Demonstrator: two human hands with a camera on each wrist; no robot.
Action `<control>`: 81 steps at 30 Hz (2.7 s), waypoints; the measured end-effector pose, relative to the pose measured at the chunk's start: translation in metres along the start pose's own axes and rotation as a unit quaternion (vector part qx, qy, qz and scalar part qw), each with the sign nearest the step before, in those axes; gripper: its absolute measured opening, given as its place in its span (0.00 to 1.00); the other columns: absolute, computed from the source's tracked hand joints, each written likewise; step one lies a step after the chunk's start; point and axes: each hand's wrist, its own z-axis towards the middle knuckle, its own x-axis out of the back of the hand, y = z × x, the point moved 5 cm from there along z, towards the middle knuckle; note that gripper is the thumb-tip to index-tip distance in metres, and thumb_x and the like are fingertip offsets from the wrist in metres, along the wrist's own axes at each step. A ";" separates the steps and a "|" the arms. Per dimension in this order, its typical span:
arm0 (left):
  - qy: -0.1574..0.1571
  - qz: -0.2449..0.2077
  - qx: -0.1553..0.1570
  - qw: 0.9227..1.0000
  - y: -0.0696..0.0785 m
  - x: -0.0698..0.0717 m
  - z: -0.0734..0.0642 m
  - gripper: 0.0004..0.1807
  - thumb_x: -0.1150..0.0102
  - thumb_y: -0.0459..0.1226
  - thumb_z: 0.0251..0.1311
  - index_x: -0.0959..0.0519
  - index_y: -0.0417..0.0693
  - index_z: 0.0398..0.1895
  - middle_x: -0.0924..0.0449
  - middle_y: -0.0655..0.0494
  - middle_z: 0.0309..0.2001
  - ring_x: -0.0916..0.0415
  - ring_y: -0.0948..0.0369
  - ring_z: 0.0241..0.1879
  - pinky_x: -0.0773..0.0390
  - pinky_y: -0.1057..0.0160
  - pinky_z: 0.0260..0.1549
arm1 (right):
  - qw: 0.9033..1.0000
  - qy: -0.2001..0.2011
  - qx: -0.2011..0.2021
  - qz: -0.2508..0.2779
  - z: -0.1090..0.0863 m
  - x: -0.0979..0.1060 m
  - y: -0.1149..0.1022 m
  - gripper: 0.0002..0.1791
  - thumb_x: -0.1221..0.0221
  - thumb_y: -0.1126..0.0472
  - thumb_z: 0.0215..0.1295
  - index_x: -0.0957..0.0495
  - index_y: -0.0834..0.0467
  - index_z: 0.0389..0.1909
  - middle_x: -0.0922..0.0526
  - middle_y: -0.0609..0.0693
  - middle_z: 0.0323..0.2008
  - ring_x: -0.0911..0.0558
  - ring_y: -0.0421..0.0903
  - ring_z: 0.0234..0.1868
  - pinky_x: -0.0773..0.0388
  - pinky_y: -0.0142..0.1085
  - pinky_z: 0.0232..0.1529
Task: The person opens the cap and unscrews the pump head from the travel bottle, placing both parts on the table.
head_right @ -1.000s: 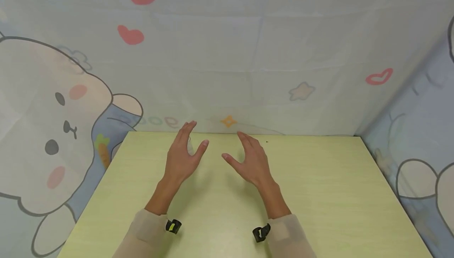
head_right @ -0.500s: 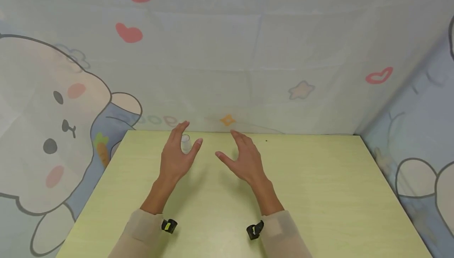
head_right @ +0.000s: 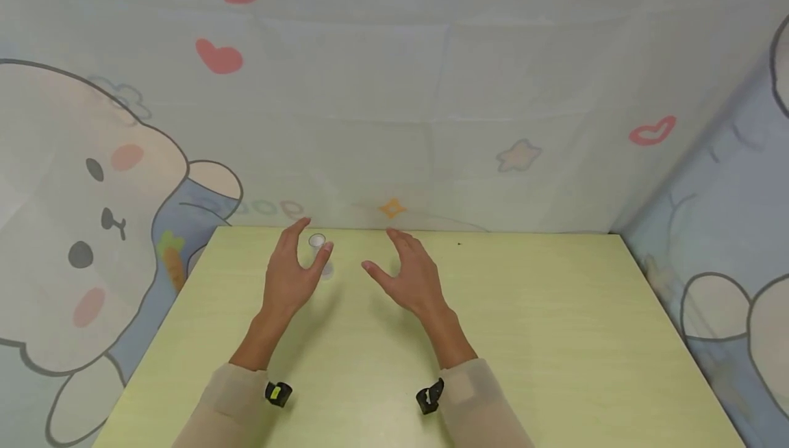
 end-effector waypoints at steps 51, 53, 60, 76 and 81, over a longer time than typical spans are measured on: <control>-0.101 -0.139 0.098 0.980 -0.050 -0.025 -0.009 0.30 0.56 0.49 0.84 0.40 0.50 0.82 0.36 0.44 0.78 0.36 0.40 0.75 0.31 0.41 0.70 | 0.985 -0.061 -0.019 0.162 0.022 -0.093 -0.018 0.38 0.30 0.55 0.71 0.32 0.65 0.76 0.26 0.60 0.73 0.22 0.60 0.69 0.25 0.52 0.69; -0.105 -0.139 0.110 0.978 -0.050 -0.026 -0.011 0.30 0.56 0.48 0.84 0.40 0.51 0.82 0.37 0.45 0.78 0.36 0.40 0.75 0.31 0.41 0.71 | 0.985 -0.071 -0.019 0.153 0.020 -0.097 -0.019 0.39 0.30 0.55 0.71 0.33 0.65 0.76 0.27 0.60 0.74 0.22 0.59 0.69 0.25 0.51 0.69; -0.127 -0.150 0.148 0.969 -0.054 -0.031 -0.016 0.31 0.60 0.49 0.84 0.43 0.49 0.83 0.39 0.43 0.79 0.36 0.40 0.75 0.31 0.38 0.70 | 0.986 -0.101 -0.009 0.133 0.015 -0.108 -0.026 0.41 0.32 0.54 0.71 0.36 0.63 0.79 0.29 0.60 0.75 0.23 0.61 0.70 0.25 0.54 0.68; -0.109 -0.187 0.159 0.963 -0.049 -0.033 -0.018 0.28 0.60 0.43 0.83 0.40 0.38 0.79 0.33 0.37 0.74 0.32 0.41 0.74 0.27 0.41 0.66 | 0.984 -0.105 0.023 0.139 0.012 -0.115 -0.036 0.36 0.34 0.58 0.73 0.34 0.68 0.76 0.27 0.63 0.72 0.21 0.59 0.68 0.23 0.52 0.68; -0.114 -0.195 0.154 0.962 -0.046 -0.033 -0.018 0.29 0.60 0.43 0.84 0.41 0.39 0.80 0.35 0.37 0.74 0.33 0.41 0.74 0.28 0.41 0.67 | 0.984 -0.105 0.029 0.141 0.012 -0.112 -0.039 0.36 0.34 0.59 0.74 0.34 0.68 0.76 0.27 0.63 0.72 0.22 0.59 0.69 0.24 0.53 0.68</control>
